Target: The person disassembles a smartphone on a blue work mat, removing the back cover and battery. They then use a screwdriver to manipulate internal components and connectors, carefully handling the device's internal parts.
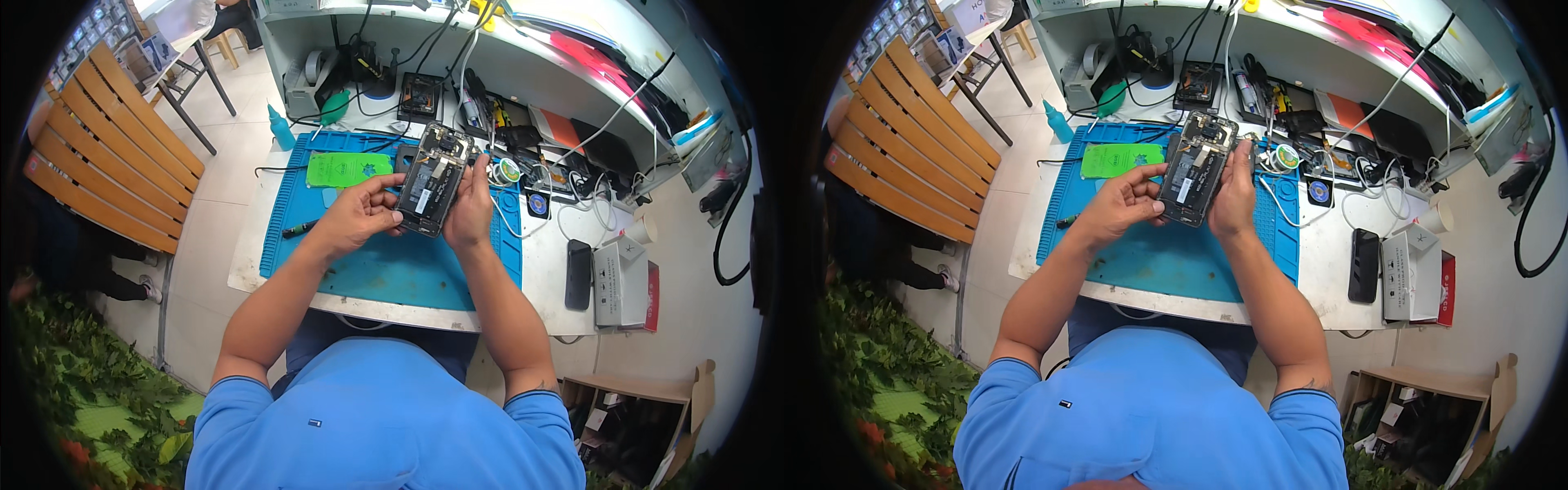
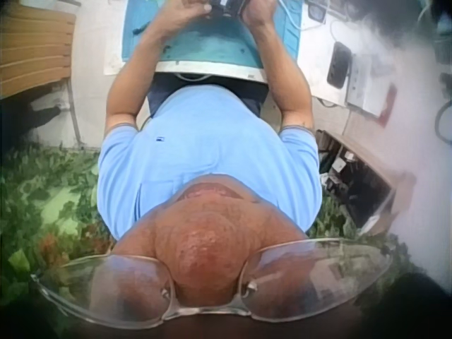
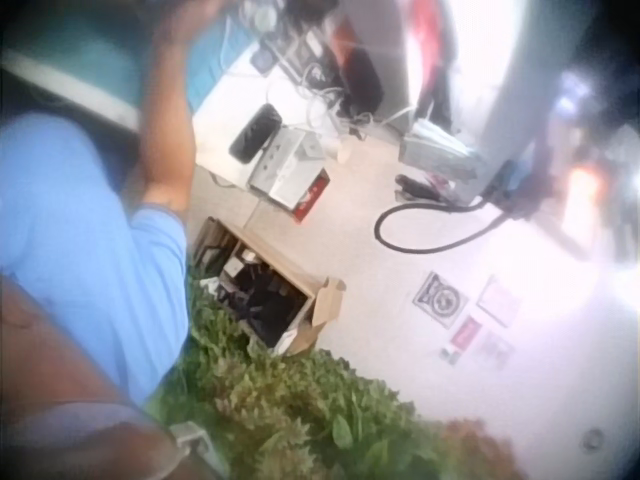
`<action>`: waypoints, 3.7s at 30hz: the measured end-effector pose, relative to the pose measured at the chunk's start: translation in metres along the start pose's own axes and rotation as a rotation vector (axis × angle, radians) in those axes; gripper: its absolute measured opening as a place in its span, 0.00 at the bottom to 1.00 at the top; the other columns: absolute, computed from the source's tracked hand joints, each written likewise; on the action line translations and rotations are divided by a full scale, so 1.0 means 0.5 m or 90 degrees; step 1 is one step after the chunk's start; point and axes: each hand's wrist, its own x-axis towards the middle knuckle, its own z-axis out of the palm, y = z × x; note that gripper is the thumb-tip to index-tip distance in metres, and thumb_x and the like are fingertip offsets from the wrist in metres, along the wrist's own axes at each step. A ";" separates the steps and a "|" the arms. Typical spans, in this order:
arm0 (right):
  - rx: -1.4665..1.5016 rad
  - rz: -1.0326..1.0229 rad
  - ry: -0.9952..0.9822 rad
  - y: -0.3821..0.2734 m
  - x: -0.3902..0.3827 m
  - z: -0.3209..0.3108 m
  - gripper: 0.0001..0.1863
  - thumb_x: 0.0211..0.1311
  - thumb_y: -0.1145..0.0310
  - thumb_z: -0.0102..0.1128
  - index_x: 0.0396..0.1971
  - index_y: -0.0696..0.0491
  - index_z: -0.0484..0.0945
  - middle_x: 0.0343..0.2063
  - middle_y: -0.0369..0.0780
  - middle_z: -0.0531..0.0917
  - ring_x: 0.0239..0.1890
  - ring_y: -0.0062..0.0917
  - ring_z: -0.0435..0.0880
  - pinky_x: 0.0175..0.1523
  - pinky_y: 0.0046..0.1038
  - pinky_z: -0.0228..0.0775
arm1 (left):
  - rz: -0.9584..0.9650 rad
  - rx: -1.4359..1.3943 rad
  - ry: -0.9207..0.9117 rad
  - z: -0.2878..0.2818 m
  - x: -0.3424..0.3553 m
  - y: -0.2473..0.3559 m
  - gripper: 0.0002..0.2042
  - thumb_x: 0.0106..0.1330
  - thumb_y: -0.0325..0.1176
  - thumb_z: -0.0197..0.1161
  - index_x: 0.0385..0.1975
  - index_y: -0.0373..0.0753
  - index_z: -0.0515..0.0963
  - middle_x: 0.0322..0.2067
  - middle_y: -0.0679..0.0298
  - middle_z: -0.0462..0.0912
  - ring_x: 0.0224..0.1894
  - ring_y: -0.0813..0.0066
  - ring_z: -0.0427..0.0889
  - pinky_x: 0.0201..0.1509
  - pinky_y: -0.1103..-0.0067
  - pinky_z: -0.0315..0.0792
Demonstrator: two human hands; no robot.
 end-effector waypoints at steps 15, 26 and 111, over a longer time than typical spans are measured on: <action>0.062 0.116 -0.072 0.014 0.010 -0.026 0.42 0.85 0.35 0.26 0.67 0.58 0.73 0.53 0.50 0.87 0.51 0.36 0.91 0.55 0.39 0.89 | 0.010 -0.046 0.022 0.018 -0.006 0.003 0.35 0.72 0.23 0.70 0.77 0.26 0.62 0.46 0.55 0.88 0.45 0.70 0.90 0.50 0.76 0.86; 0.075 0.101 -0.042 0.022 0.002 -0.017 0.42 0.84 0.33 0.26 0.63 0.56 0.76 0.49 0.45 0.87 0.46 0.36 0.92 0.52 0.39 0.89 | 0.228 0.570 0.181 0.056 -0.017 0.047 0.09 0.62 0.26 0.78 0.42 0.36 0.88 0.36 0.59 0.87 0.35 0.68 0.87 0.41 0.75 0.80; 0.015 0.027 0.000 0.061 -0.009 -0.014 0.36 0.85 0.35 0.34 0.54 0.54 0.79 0.39 0.39 0.87 0.39 0.25 0.90 0.44 0.30 0.87 | 0.331 0.509 0.217 0.065 -0.002 -0.013 0.07 0.65 0.21 0.75 0.42 0.34 0.88 0.39 0.58 0.88 0.32 0.71 0.88 0.37 0.77 0.82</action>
